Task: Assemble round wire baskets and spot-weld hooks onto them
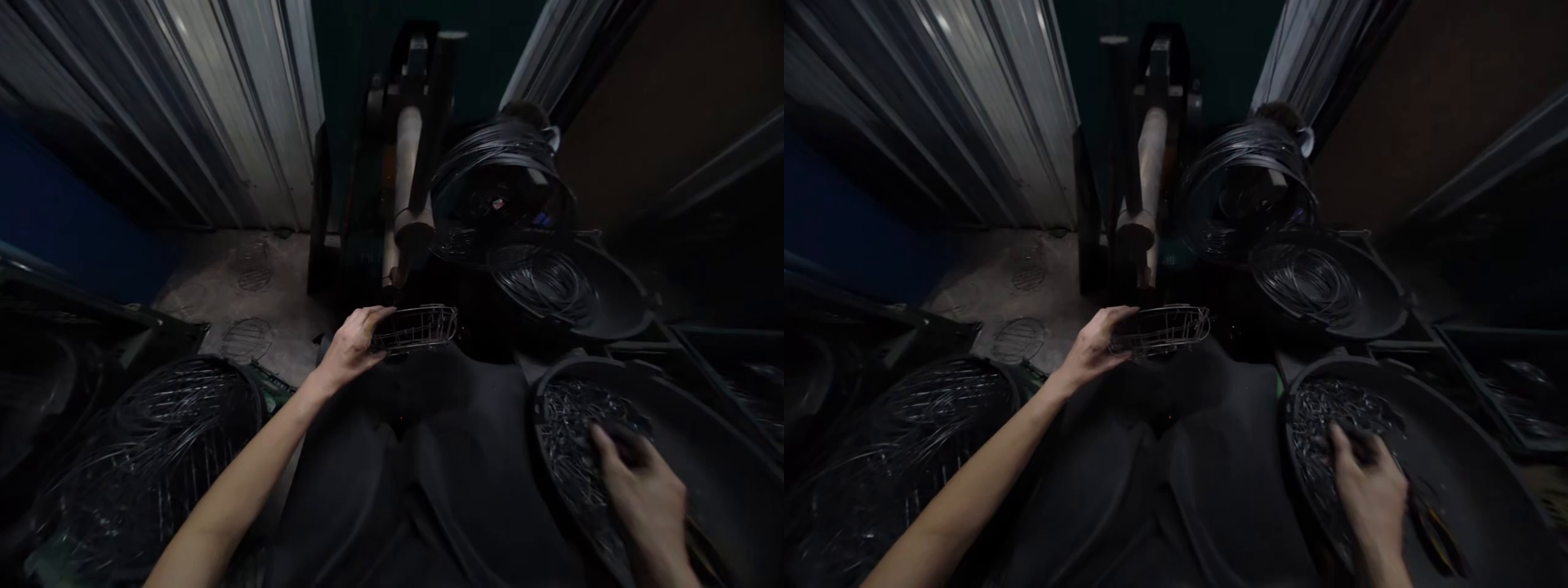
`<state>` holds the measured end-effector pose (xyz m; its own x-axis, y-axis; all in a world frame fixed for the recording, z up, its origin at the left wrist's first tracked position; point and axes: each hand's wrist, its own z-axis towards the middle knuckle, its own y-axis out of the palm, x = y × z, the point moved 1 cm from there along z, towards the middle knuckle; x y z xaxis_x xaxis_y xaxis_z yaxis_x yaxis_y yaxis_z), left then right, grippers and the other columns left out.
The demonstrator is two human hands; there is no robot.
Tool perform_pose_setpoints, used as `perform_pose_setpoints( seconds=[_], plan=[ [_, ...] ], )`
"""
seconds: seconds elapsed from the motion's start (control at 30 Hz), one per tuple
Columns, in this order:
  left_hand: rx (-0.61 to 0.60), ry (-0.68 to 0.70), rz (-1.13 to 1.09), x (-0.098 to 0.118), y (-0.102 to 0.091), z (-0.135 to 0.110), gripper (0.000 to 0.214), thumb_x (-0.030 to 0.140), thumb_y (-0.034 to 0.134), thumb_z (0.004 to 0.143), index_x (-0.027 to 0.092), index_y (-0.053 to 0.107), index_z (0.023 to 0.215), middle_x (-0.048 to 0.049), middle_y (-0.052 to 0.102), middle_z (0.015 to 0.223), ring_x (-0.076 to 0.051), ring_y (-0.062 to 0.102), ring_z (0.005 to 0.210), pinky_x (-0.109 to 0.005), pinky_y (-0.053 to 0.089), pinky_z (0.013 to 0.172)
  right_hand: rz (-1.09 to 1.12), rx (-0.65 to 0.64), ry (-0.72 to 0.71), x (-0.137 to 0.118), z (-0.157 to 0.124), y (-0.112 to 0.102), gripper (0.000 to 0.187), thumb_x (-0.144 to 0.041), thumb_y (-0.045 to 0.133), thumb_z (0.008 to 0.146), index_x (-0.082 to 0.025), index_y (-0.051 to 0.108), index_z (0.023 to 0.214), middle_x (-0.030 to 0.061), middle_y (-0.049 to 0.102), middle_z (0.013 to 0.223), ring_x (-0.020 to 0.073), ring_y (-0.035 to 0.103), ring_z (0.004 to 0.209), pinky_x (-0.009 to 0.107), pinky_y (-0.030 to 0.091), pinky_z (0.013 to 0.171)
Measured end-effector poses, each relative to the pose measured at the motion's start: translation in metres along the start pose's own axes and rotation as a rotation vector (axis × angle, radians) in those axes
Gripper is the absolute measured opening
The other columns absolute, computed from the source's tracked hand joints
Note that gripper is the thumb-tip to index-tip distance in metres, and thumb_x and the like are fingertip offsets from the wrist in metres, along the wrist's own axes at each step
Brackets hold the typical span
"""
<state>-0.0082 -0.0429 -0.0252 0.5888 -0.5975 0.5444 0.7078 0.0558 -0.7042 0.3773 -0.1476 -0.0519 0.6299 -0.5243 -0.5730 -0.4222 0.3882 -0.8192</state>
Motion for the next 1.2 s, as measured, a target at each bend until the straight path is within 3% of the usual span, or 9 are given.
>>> perform_pose_setpoints(
  seconds=[0.1, 0.17, 0.27, 0.37, 0.47, 0.57, 0.73, 0.87, 1.2],
  plan=[
    [-0.026, -0.001, 0.012, 0.001, 0.002, 0.003, 0.069, 0.005, 0.061, 0.069, 0.022, 0.037, 0.132, -0.0083, 0.05, 0.125, -0.022, 0.047, 0.119, -0.041, 0.041, 0.101, 0.308, -0.138, -0.12, -0.066, -0.017, 0.01, 0.043, -0.056, 0.057, 0.07, -0.018, 0.061, 0.09, 0.0078, 0.067, 0.077, 0.0196, 0.061, 0.061, 0.031, 0.05, 0.058],
    [-0.031, -0.007, 0.006, 0.002, 0.001, 0.003, 0.069, 0.005, 0.062, 0.07, 0.021, 0.037, 0.132, -0.0084, 0.049, 0.126, -0.023, 0.047, 0.119, -0.041, 0.041, 0.101, 0.267, -0.069, -0.249, -0.082, -0.026, 0.024, 0.043, -0.057, 0.054, 0.076, -0.018, 0.061, 0.094, 0.0086, 0.067, 0.082, 0.0193, 0.062, 0.063, 0.031, 0.05, 0.061],
    [-0.031, -0.027, -0.031, 0.002, -0.004, 0.003, 0.068, 0.008, 0.062, 0.07, 0.022, 0.037, 0.131, -0.008, 0.05, 0.125, -0.023, 0.048, 0.117, -0.041, 0.041, 0.101, 0.094, -0.023, -0.516, -0.064, -0.037, 0.052, 0.043, -0.058, 0.044, 0.083, -0.019, 0.063, 0.089, 0.0115, 0.068, 0.086, 0.0234, 0.064, 0.074, 0.035, 0.049, 0.07],
    [-0.035, -0.05, -0.042, 0.0, -0.008, 0.003, 0.068, 0.009, 0.061, 0.071, 0.023, 0.036, 0.132, -0.0081, 0.05, 0.123, -0.024, 0.048, 0.117, -0.041, 0.042, 0.1, 0.108, -0.287, -0.656, -0.037, -0.043, 0.075, 0.047, -0.062, 0.041, 0.082, -0.021, 0.063, 0.08, 0.0096, 0.068, 0.078, 0.0243, 0.063, 0.072, 0.038, 0.05, 0.071],
    [-0.037, -0.044, -0.027, 0.0, -0.007, 0.003, 0.068, 0.008, 0.06, 0.071, 0.023, 0.035, 0.133, -0.0081, 0.05, 0.123, -0.024, 0.048, 0.118, -0.041, 0.042, 0.1, 0.226, -0.381, -0.476, -0.053, -0.046, 0.073, 0.041, -0.059, 0.052, 0.078, -0.02, 0.062, 0.08, 0.0069, 0.067, 0.076, 0.0215, 0.062, 0.069, 0.034, 0.05, 0.067],
    [-0.039, -0.025, 0.006, 0.002, -0.003, 0.004, 0.067, 0.006, 0.059, 0.071, 0.022, 0.035, 0.132, -0.0085, 0.049, 0.123, -0.023, 0.048, 0.117, -0.041, 0.042, 0.1, 0.483, -0.492, -0.262, -0.109, -0.05, 0.059, 0.035, -0.052, 0.064, 0.073, -0.018, 0.062, 0.079, 0.0035, 0.065, 0.069, 0.0168, 0.061, 0.062, 0.027, 0.049, 0.058],
    [-0.065, 0.017, 0.105, 0.008, 0.002, 0.005, 0.063, 0.006, 0.057, 0.072, 0.019, 0.036, 0.13, -0.0102, 0.051, 0.121, -0.025, 0.049, 0.116, -0.047, 0.037, 0.105, 0.746, -0.69, -0.183, -0.183, -0.052, 0.066, 0.034, -0.046, 0.073, 0.065, -0.015, 0.063, 0.074, 0.0024, 0.065, 0.065, 0.0153, 0.062, 0.061, 0.025, 0.049, 0.056],
    [-0.061, 0.026, 0.146, 0.009, 0.0, 0.004, 0.059, 0.009, 0.056, 0.076, 0.02, 0.036, 0.13, -0.0105, 0.052, 0.12, -0.025, 0.051, 0.115, -0.048, 0.036, 0.106, 0.739, -0.664, -0.241, -0.194, -0.052, 0.088, 0.032, -0.046, 0.07, 0.069, -0.015, 0.063, 0.077, 0.0027, 0.066, 0.067, 0.0157, 0.061, 0.062, 0.025, 0.048, 0.057],
    [-0.017, 0.022, 0.123, 0.003, -0.004, 0.001, 0.06, 0.013, 0.058, 0.077, 0.021, 0.033, 0.132, -0.0105, 0.051, 0.122, -0.024, 0.05, 0.117, -0.049, 0.033, 0.108, 0.549, -0.282, -0.546, -0.193, -0.07, 0.108, 0.025, -0.042, 0.056, 0.083, -0.019, 0.064, 0.087, 0.0041, 0.07, 0.082, 0.0178, 0.064, 0.075, 0.028, 0.048, 0.068]
  ],
)
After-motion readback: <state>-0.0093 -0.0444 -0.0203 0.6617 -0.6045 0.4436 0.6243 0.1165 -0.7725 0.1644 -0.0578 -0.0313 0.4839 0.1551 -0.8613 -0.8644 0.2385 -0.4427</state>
